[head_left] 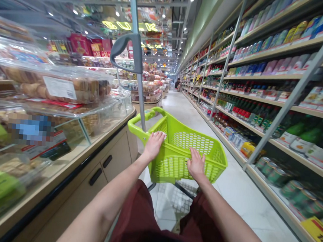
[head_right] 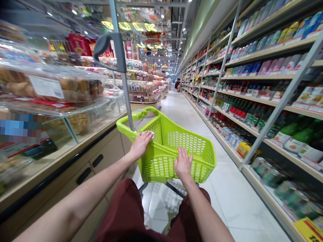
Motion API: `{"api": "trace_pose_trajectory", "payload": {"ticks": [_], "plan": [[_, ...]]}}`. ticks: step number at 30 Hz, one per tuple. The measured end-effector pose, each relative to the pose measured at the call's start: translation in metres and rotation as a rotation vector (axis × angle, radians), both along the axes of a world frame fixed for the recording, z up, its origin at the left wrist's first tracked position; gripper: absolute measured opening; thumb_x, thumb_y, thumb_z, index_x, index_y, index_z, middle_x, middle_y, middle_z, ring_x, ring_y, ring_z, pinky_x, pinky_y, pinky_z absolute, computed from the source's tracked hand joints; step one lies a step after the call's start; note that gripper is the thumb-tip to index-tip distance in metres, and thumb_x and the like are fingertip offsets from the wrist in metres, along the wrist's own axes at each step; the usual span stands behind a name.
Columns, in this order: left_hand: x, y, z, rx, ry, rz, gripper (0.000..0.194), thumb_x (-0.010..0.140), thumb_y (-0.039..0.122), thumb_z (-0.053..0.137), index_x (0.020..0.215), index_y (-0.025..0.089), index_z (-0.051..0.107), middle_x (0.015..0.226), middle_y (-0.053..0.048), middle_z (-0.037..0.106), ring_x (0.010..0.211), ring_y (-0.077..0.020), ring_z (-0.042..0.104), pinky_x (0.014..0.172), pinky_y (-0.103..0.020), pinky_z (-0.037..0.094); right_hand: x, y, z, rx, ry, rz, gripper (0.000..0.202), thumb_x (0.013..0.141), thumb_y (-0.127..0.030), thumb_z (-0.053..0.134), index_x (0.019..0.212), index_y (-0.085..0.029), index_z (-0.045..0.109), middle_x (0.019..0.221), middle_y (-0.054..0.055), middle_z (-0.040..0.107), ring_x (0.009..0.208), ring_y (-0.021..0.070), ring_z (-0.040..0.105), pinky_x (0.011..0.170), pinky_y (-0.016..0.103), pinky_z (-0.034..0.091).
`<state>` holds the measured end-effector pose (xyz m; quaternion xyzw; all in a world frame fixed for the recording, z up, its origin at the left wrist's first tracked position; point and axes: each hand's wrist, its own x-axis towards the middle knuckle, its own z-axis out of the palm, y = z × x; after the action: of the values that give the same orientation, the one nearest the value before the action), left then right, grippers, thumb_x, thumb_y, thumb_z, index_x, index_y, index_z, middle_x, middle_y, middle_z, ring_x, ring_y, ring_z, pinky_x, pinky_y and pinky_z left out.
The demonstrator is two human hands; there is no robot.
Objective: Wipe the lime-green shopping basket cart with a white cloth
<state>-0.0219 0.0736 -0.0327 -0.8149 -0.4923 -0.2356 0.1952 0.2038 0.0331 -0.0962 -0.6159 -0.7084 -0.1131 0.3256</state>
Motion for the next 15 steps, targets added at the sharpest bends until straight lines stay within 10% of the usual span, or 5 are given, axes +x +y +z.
{"api": "trace_pose_trajectory", "payload": {"ticks": [4, 11, 15], "plan": [[-0.012, 0.0, 0.003, 0.008, -0.04, 0.056, 0.043, 0.087, 0.012, 0.024, 0.127, 0.013, 0.039, 0.134, -0.01, 0.041, 0.126, -0.0236, 0.031, 0.106, -0.042, 0.021, 0.002, -0.003, -0.005, -0.007, 0.031, 0.008, 0.054, 0.074, -0.012, 0.037, 0.128, -0.012, 0.038, 0.13, 0.011, 0.045, 0.122, 0.0244, 0.035, 0.101, 0.052, 0.017], [0.073, -0.006, -0.015, -0.149, -0.025, -0.024, 0.047, 0.084, 0.012, 0.029, 0.131, 0.007, 0.031, 0.131, -0.012, 0.044, 0.124, -0.0197, 0.036, 0.105, -0.037, 0.025, -0.031, -0.004, 0.007, 0.068, 0.052, 0.255, 0.056, 0.073, -0.011, 0.036, 0.129, -0.01, 0.038, 0.132, 0.013, 0.041, 0.124, 0.0225, 0.033, 0.101, 0.045, 0.025], [0.07, -0.01, -0.016, -0.144, -0.035, 0.027, 0.052, 0.084, 0.017, 0.03, 0.134, 0.007, 0.024, 0.137, -0.014, 0.036, 0.128, -0.0215, 0.028, 0.107, -0.046, 0.016, -0.049, 0.001, 0.024, 0.031, 0.054, 0.305, 0.054, 0.075, -0.014, 0.037, 0.129, -0.006, 0.038, 0.135, 0.016, 0.036, 0.126, 0.0222, 0.029, 0.101, 0.042, 0.027]]}}
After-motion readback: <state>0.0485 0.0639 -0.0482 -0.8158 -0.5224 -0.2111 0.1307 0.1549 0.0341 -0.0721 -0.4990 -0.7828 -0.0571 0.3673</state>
